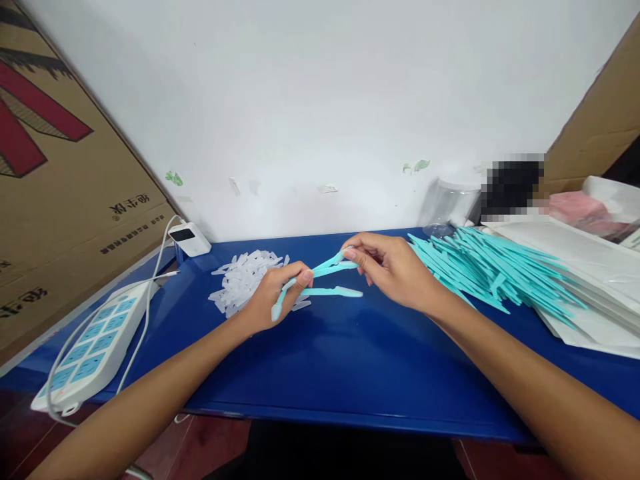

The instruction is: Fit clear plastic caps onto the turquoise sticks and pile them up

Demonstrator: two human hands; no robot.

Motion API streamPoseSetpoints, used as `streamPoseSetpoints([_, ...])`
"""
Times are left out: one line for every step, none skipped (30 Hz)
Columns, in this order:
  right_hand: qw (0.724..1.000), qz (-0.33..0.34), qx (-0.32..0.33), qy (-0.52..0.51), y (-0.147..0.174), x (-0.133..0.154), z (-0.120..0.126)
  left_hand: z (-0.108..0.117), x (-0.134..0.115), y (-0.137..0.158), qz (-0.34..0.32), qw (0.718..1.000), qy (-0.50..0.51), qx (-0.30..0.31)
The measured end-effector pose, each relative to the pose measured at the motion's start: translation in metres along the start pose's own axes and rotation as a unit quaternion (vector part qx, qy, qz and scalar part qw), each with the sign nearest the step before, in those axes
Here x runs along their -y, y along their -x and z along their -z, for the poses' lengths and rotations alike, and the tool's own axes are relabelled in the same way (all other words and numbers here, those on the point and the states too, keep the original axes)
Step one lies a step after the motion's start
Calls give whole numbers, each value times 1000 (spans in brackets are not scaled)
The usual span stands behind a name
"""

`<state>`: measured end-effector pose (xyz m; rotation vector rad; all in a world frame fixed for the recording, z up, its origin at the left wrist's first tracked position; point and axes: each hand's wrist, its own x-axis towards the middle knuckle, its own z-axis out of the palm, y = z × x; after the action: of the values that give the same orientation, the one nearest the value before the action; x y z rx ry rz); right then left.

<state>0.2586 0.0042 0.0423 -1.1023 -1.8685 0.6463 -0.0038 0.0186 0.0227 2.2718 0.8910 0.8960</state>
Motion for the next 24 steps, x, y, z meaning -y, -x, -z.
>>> streamPoseSetpoints([1000,-1,-1,1,0,0,1,0,0,0,2,1000,-3,0])
streamPoseSetpoints([1000,-2,-4,2,-1,0,1,0,1,-1,2,1000,-4,0])
streamPoseSetpoints([1000,-3,-6,2,-1,0,2,-1,1,-2,0,1000,-5,1])
streamPoseSetpoints([1000,-3,-9,2,-1,0,3,-1,2,-2,-1,1000,-4,2])
streamPoseSetpoints([1000,-3,-10,5,-2,0,3,-1,3,-2,-3,1000,-3,3])
streamPoseSetpoints([1000,-1,-10,9,-2,0,4,-1,3,-3,-5,1000,-1,4])
streamPoseSetpoints([1000,0,-9,13,-3,-1,4,-1,4,-3,-6,1000,2,3])
streamPoseSetpoints([1000,1,-6,17,-3,-2,5,-2,5,-2,-6,1000,6,3])
streamPoseSetpoints([1000,0,-2,18,-4,-3,4,-2,5,-2,-4,1000,13,5])
streamPoseSetpoints([1000,0,4,18,-4,-4,4,-2,5,-1,-1,1000,20,7])
streamPoseSetpoints([1000,-2,11,16,-4,-6,3,-2,5,0,1,1000,29,11])
streamPoseSetpoints([1000,-4,17,11,-4,-8,2,-2,6,1,2,999,37,15])
streamPoseSetpoints([1000,-9,24,2,-3,-10,0,-2,6,2,4,999,43,18])
streamPoseSetpoints([999,-14,27,-11,-3,-12,-2,-1,6,3,9,999,47,18])
streamPoseSetpoints([999,-20,29,-28,-2,-14,-5,-1,7,3,15,999,48,13])
streamPoseSetpoints([998,-26,28,-47,-1,-15,-7,0,7,3,24,999,48,7])
streamPoseSetpoints([997,-30,26,-67,0,-16,-9,1,7,3,34,998,45,-1])
streamPoseSetpoints([996,-32,24,-84,1,-16,-12,2,8,4,40,998,43,-9])
streamPoseSetpoints([994,-34,23,-96,2,-15,-13,3,8,4,42,998,41,-15])
streamPoseSetpoints([993,-36,22,-106,2,-14,-15,3,8,4,42,998,40,-15])
streamPoseSetpoints([993,-40,21,-113,3,-12,-16,4,9,4,41,998,41,-11])
streamPoseSetpoints([992,-44,17,-116,3,-10,-17,4,9,4,41,998,43,-3])
streamPoseSetpoints([992,-50,10,-116,3,-8,-18,3,9,4,41,998,47,7])
streamPoseSetpoints([992,-54,0,-114,3,-6,-19,2,8,5,42,998,49,17])
